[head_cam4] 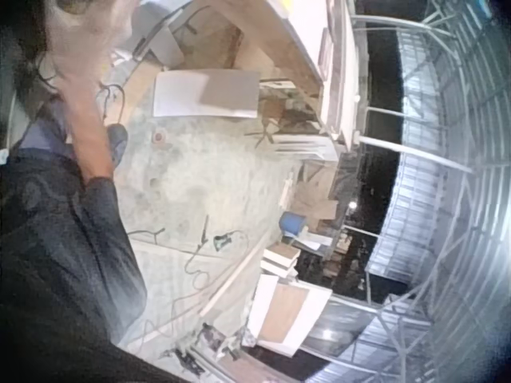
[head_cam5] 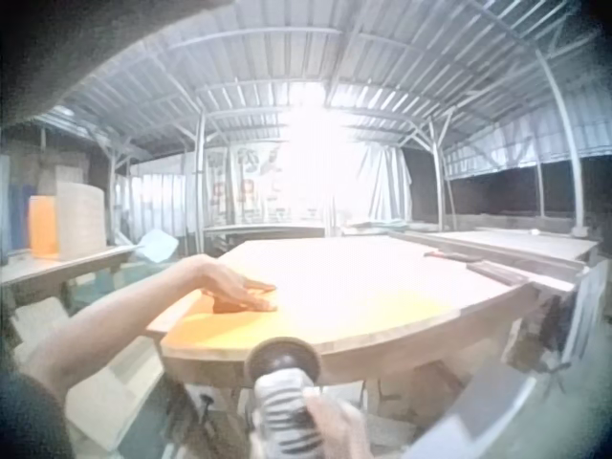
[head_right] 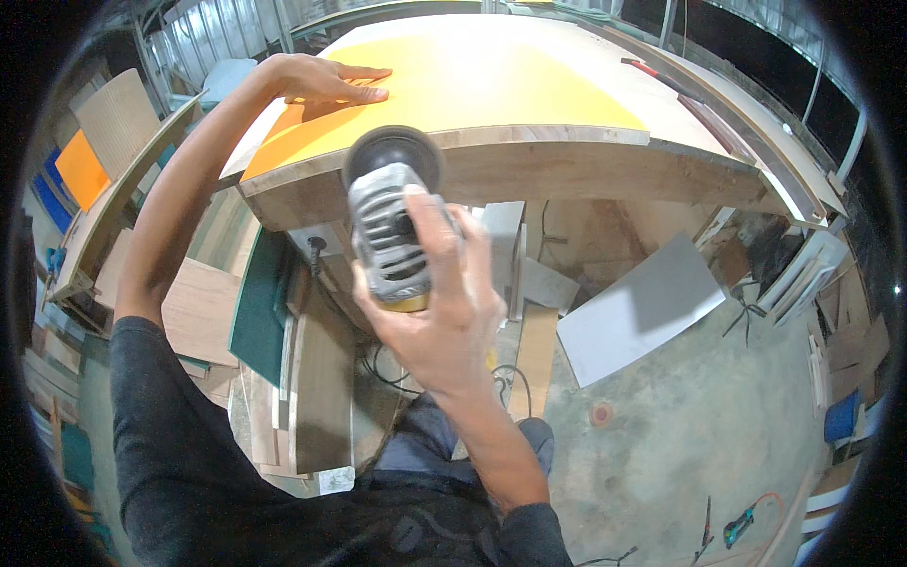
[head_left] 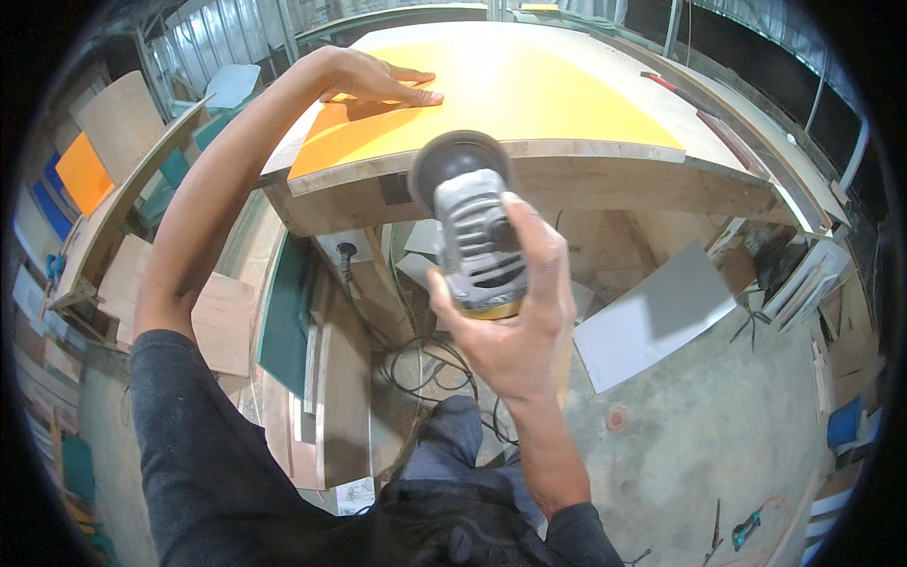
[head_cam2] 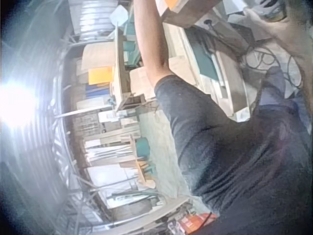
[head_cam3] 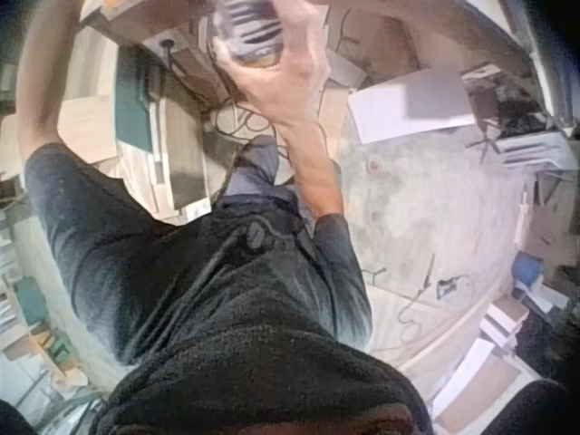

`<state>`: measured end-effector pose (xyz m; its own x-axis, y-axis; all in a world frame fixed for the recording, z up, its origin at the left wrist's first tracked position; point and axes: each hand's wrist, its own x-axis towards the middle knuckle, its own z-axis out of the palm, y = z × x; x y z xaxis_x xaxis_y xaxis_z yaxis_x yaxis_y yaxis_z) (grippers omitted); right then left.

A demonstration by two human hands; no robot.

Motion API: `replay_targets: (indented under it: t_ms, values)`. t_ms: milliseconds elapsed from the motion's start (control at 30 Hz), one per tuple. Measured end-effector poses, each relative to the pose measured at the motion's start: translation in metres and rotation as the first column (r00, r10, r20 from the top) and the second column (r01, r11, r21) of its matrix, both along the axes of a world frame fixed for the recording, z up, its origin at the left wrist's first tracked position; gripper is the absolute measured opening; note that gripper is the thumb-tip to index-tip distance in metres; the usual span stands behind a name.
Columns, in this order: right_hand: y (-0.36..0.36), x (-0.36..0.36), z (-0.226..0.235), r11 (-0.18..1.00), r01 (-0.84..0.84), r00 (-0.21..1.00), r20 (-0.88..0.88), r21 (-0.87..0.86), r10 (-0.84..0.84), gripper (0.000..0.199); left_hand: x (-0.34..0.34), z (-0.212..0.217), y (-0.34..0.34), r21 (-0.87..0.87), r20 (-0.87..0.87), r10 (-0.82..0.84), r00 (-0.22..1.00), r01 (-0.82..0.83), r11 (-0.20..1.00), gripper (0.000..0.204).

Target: The person sands the edge of a yellow board using a power sander, holding the board steady with one hand while moving the sander along the side.

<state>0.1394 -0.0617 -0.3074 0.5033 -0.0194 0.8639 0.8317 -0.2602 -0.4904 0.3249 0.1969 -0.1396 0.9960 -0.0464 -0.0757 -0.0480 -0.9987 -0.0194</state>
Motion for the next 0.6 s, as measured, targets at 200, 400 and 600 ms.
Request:
replay_targets:
  t_ms: [200, 400, 600]
  values:
    - [-0.026, 0.012, 0.005, 0.998, 0.050, 0.998, -0.047, 0.037, -0.048, 0.086, 0.001, 0.000, -0.002, 0.068, 0.034, -0.061, 0.998, 0.058, 0.996, 0.109]
    - [-0.053, 0.015, 0.010, 0.976, 0.102, 0.984, -0.167, 0.193, -0.070, 0.086, 0.004, -0.002, -0.003, 0.083, 0.058, -0.070, 0.996, 0.065, 0.994, 0.107]
    - [-0.023, -0.004, 0.006, 0.997, 0.077, 0.997, 0.025, 0.005, -0.077, 0.087, 0.006, -0.002, 0.022, 0.066, 0.009, -0.037, 0.999, 0.036, 0.997, 0.101]
